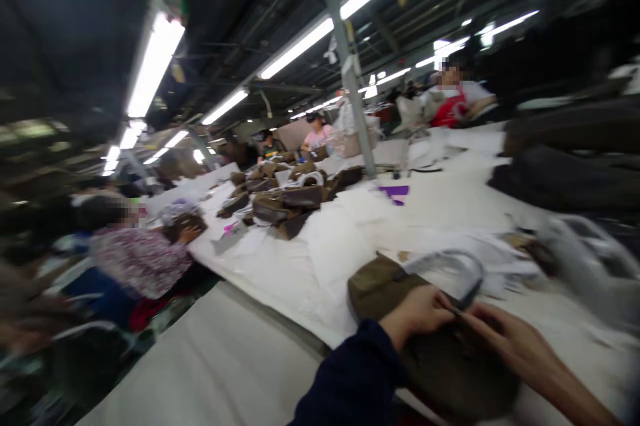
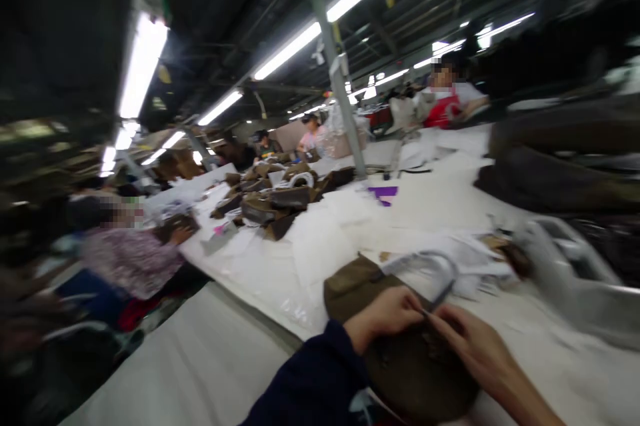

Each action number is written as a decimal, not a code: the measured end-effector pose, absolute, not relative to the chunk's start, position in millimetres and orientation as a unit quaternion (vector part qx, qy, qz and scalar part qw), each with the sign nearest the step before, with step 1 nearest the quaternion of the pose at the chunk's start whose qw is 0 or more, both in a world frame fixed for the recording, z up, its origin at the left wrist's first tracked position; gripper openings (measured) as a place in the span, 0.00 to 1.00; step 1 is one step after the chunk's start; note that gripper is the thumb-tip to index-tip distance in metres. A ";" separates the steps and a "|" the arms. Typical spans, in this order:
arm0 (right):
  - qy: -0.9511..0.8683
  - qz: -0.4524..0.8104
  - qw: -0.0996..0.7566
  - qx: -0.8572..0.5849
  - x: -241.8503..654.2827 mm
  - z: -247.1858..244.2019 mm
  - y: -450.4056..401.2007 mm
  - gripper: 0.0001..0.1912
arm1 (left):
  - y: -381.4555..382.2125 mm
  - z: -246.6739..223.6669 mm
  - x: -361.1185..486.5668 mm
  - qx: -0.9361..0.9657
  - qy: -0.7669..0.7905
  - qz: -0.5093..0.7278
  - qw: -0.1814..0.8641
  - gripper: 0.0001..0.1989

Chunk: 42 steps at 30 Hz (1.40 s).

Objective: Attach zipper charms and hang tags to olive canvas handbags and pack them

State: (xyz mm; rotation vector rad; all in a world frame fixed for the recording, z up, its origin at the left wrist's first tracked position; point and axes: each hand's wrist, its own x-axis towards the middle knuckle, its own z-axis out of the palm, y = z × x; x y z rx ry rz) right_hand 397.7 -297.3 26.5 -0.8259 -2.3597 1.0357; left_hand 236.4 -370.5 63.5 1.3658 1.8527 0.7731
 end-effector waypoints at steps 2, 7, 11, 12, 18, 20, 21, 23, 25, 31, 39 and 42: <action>-0.841 0.390 0.212 -0.308 399.8 31.6 -301.1 0.17 | -374.4 62.1 234.8 0.513 0.698 0.332 0.374 0.05; -0.832 0.351 0.230 -0.364 393.5 37.5 -301.8 0.08 | -367.3 53.8 224.9 0.490 0.642 0.374 0.456 0.08; -0.831 0.343 0.228 -0.374 393.9 39.1 -305.7 0.06 | -370.4 56.6 224.8 0.470 0.629 0.395 0.478 0.11; -0.833 0.341 0.226 -0.372 394.2 40.0 -306.5 0.06 | -371.1 57.0 224.8 0.465 0.629 0.399 0.479 0.11; -0.842 0.308 0.212 -0.388 391.8 47.5 -312.0 0.07 | -369.5 53.4 224.5 0.452 0.624 0.415 0.485 0.10; -0.845 0.293 0.204 -0.397 388.7 48.4 -314.8 0.07 | -368.4 51.2 224.9 0.456 0.621 0.416 0.482 0.11; -0.848 0.285 0.199 -0.400 386.9 48.2 -316.2 0.07 | -367.9 50.0 225.1 0.459 0.620 0.417 0.480 0.11; -0.854 0.269 0.191 -0.403 383.4 46.7 -318.4 0.08 | -367.1 47.3 224.8 0.466 0.619 0.419 0.473 0.12; -0.859 0.258 0.181 -0.403 381.2 44.5 -319.4 0.08 | -366.7 44.4 223.6 0.471 0.617 0.419 0.472 0.13; -0.867 0.267 0.158 -0.391 386.6 41.7 -316.3 0.06 | -363.4 32.4 218.4 0.465 0.612 0.406 0.493 0.17; -0.868 0.276 0.148 -0.387 384.5 39.3 -307.2 0.04 | -355.3 24.4 214.4 0.512 0.629 0.373 0.451 0.11; -0.873 0.267 0.150 -0.379 383.7 33.7 -308.0 0.06 | -356.9 25.0 215.8 0.528 0.638 0.368 0.423 0.09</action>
